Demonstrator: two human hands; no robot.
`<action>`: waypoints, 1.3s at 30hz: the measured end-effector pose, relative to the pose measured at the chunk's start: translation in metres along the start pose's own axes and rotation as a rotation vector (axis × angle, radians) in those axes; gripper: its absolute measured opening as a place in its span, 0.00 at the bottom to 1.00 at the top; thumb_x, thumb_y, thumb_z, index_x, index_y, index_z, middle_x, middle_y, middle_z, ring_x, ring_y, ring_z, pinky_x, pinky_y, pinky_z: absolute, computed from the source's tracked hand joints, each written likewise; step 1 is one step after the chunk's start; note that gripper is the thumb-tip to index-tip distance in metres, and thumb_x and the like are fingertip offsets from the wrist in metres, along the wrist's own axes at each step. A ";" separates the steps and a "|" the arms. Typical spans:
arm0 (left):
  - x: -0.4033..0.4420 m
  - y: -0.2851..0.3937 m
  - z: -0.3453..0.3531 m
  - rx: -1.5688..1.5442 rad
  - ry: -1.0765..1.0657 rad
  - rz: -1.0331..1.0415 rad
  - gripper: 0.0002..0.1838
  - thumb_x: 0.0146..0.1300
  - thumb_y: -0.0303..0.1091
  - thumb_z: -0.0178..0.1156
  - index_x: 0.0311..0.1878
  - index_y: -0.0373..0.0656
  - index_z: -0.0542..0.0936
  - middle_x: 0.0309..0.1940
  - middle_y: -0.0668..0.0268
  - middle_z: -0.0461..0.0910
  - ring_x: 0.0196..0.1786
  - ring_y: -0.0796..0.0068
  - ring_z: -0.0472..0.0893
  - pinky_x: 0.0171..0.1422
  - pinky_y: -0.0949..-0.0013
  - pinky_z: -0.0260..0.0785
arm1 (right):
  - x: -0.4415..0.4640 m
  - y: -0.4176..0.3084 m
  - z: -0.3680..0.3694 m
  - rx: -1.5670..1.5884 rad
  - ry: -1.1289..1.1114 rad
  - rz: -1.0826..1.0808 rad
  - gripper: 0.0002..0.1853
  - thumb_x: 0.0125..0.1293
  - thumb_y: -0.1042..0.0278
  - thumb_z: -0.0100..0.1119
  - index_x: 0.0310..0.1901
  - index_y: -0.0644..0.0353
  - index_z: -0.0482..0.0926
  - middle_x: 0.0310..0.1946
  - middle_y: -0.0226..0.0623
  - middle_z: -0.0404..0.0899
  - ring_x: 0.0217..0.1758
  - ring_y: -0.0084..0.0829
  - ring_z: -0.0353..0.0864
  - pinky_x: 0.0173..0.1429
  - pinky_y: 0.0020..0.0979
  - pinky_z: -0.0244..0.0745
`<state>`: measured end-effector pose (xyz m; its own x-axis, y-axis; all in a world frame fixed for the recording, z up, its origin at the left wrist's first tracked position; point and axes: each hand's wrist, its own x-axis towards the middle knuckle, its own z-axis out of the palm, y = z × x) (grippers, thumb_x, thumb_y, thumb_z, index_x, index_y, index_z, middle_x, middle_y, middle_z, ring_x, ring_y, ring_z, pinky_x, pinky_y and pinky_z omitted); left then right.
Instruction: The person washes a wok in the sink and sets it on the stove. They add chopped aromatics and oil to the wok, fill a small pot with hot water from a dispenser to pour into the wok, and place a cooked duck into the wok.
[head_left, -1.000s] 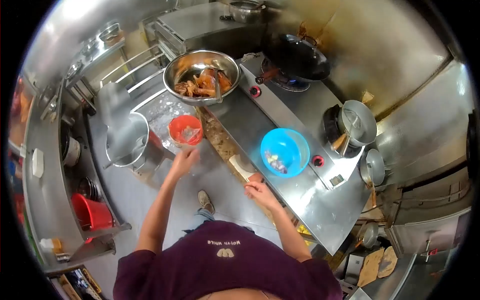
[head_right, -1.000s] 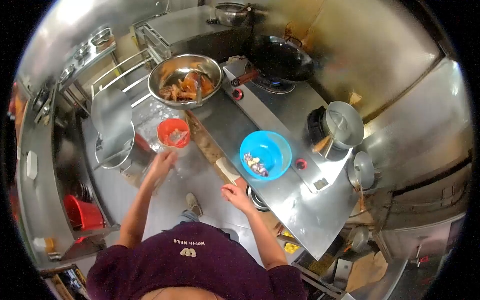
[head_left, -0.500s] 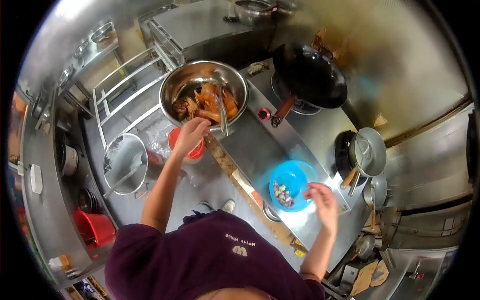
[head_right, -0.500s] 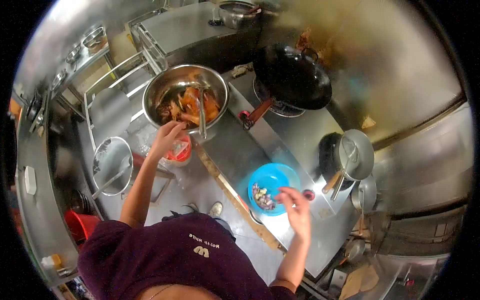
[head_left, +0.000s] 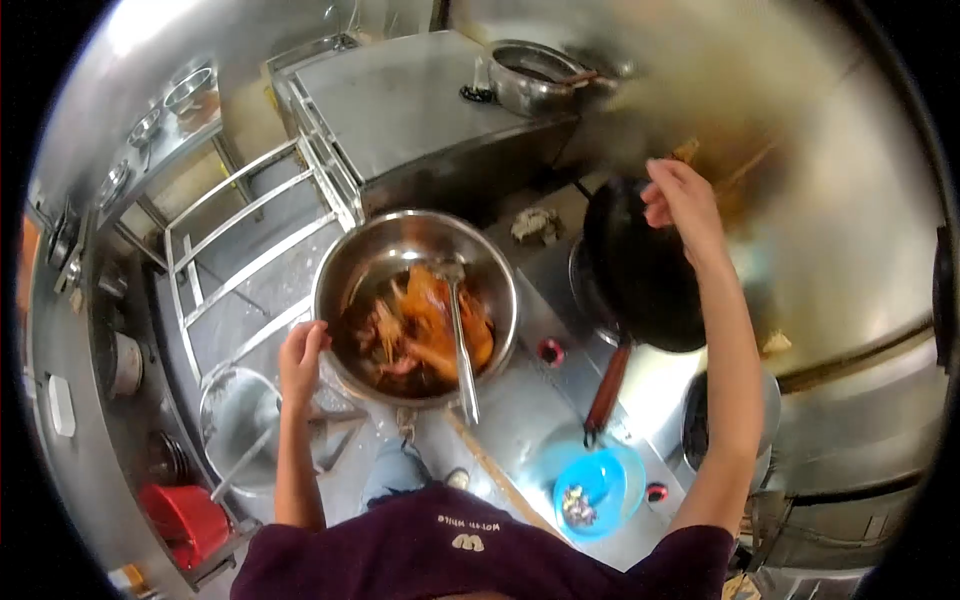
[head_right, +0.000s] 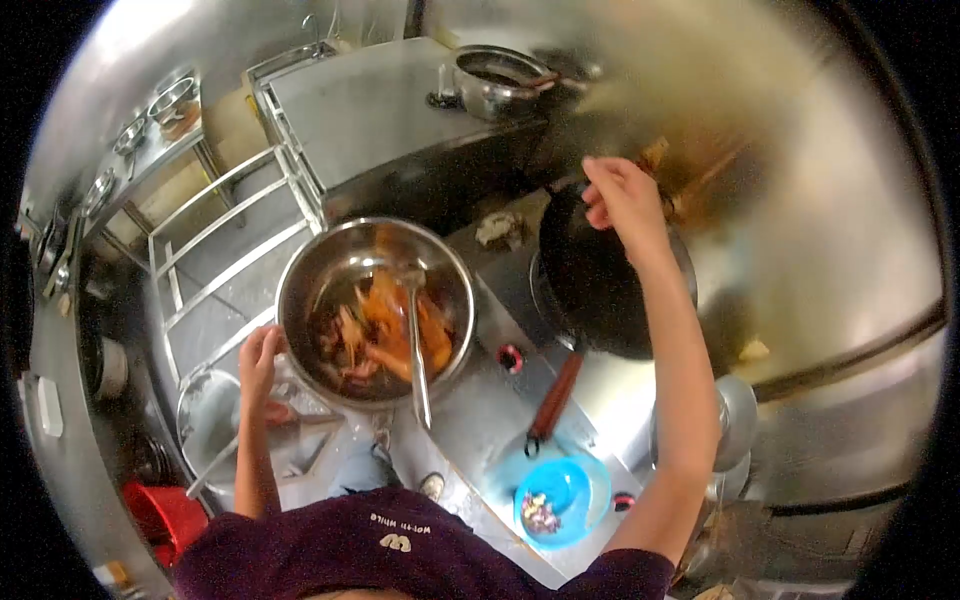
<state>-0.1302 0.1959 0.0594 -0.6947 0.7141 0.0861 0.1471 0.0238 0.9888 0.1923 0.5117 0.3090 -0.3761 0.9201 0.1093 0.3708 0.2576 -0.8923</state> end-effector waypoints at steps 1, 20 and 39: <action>0.015 -0.002 -0.006 -0.006 0.006 0.010 0.10 0.63 0.32 0.49 0.37 0.34 0.75 0.26 0.67 0.75 0.30 0.80 0.73 0.38 0.77 0.65 | 0.043 0.002 0.017 0.013 -0.011 0.079 0.21 0.60 0.54 0.54 0.42 0.66 0.71 0.25 0.33 0.72 0.18 0.19 0.69 0.22 0.21 0.68; 0.126 -0.088 -0.075 0.258 0.257 -0.146 0.09 0.64 0.31 0.47 0.35 0.36 0.74 0.21 0.70 0.70 0.24 0.83 0.68 0.30 0.79 0.61 | 0.421 0.118 0.108 0.564 0.571 0.306 0.18 0.49 0.58 0.66 0.29 0.63 0.69 0.14 0.34 0.66 0.12 0.29 0.65 0.15 0.32 0.67; 0.138 -0.089 -0.058 0.230 0.216 -0.134 0.09 0.63 0.32 0.48 0.34 0.36 0.74 0.20 0.69 0.71 0.25 0.82 0.70 0.30 0.78 0.63 | 0.394 0.052 0.120 -0.490 0.371 -0.244 0.16 0.58 0.57 0.50 0.22 0.62 0.73 0.12 0.39 0.73 0.16 0.30 0.75 0.30 0.33 0.72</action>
<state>-0.2795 0.2516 -0.0096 -0.8478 0.5303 0.0058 0.1827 0.2819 0.9419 -0.0390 0.8524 0.2535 -0.2135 0.8365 0.5047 0.6883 0.4954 -0.5299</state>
